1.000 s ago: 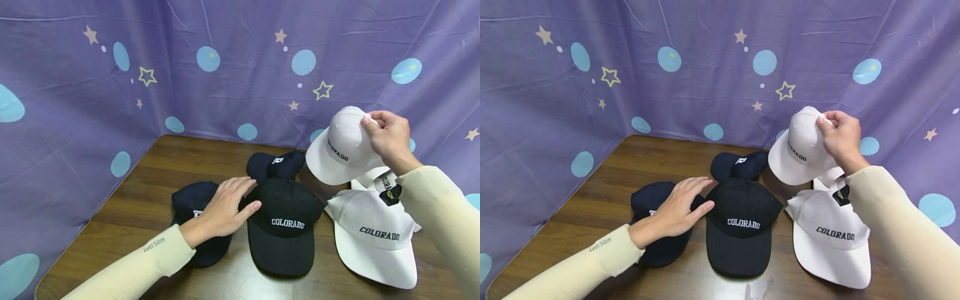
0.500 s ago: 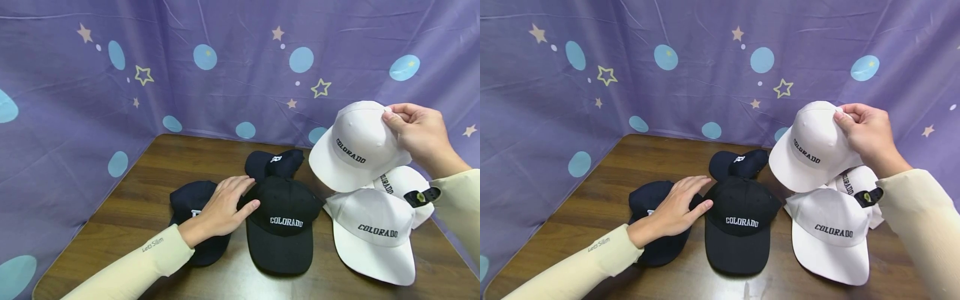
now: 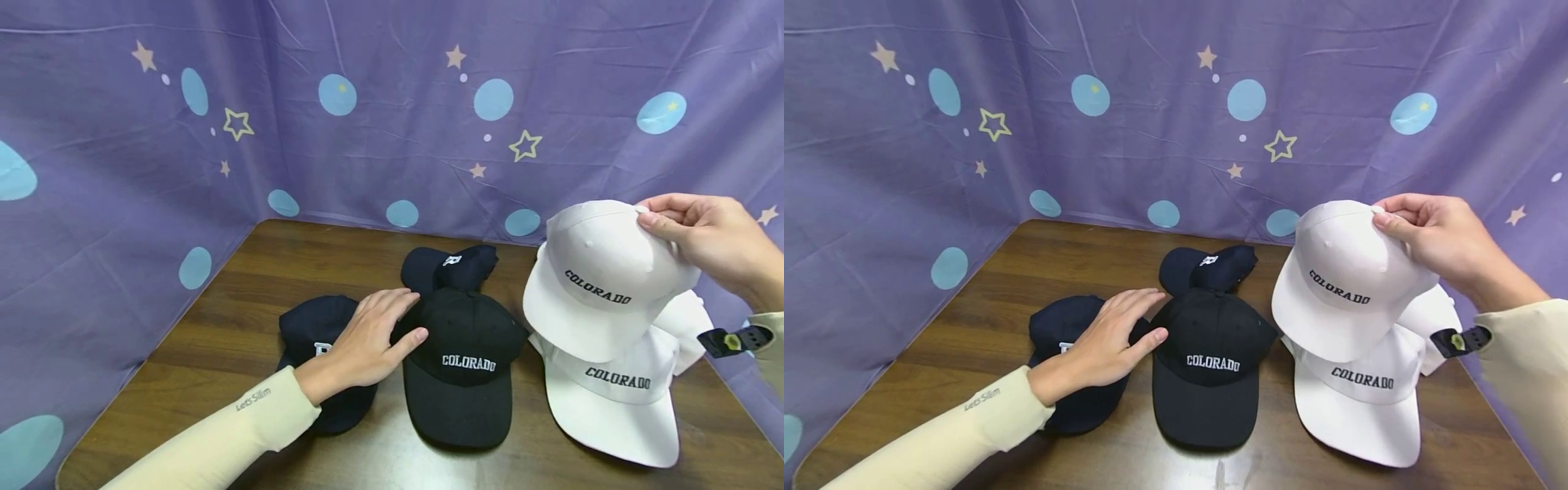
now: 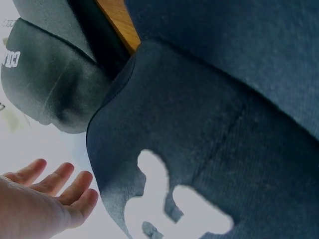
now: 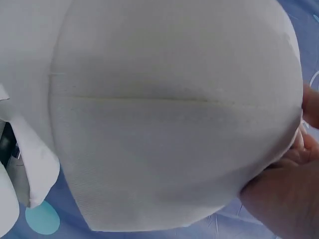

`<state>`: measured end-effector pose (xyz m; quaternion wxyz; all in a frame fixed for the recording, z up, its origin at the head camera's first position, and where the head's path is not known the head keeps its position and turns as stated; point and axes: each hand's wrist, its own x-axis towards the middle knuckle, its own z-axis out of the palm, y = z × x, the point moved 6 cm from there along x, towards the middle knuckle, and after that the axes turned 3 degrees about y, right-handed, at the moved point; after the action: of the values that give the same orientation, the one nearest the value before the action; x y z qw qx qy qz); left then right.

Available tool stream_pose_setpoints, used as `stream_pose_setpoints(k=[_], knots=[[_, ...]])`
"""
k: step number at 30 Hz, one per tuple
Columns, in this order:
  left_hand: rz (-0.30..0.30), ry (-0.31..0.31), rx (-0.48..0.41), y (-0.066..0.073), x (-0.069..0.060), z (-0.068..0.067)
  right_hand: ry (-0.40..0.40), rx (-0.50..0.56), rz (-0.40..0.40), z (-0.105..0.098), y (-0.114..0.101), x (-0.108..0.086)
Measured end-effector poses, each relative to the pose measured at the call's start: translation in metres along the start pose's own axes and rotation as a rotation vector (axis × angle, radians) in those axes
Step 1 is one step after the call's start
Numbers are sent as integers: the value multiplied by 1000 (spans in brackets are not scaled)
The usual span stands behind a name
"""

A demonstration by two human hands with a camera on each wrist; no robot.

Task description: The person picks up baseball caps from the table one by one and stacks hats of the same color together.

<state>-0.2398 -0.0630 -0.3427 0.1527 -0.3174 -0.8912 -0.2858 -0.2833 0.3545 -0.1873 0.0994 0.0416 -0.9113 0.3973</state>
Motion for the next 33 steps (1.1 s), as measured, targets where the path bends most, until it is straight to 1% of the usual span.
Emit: stream_pose_setpoints(k=[5, 9, 14, 19, 21, 24, 27, 31, 33], knots=[[-4, -4, 4, 1, 0, 2, -47, -67, -9, -1, 8, -8], [2, -8, 0, 4, 0, 3, -81, -75, -34, 0, 14, -12], [21, -20, 9, 9, 2, 4, -127, -49, -81, 1, 22, -19], [44, -34, 31, 14, 5, 6, -134, -76, -100, 0, 30, -27], [54, -42, 42, 16, 6, 8, -121, -88, -101, 0, 33, -30], [64, -57, 56, 18, 8, 9, -125, -54, -121, -1, 37, -34], [60, -69, 62, 19, 8, 11, -131, -22, -139, -1, 42, -37], [50, -76, 57, 19, 8, 12, -163, 19, -165, 0, 49, -40], [44, -76, 54, 18, 7, 12, -187, 41, -163, 1, 54, -41]])
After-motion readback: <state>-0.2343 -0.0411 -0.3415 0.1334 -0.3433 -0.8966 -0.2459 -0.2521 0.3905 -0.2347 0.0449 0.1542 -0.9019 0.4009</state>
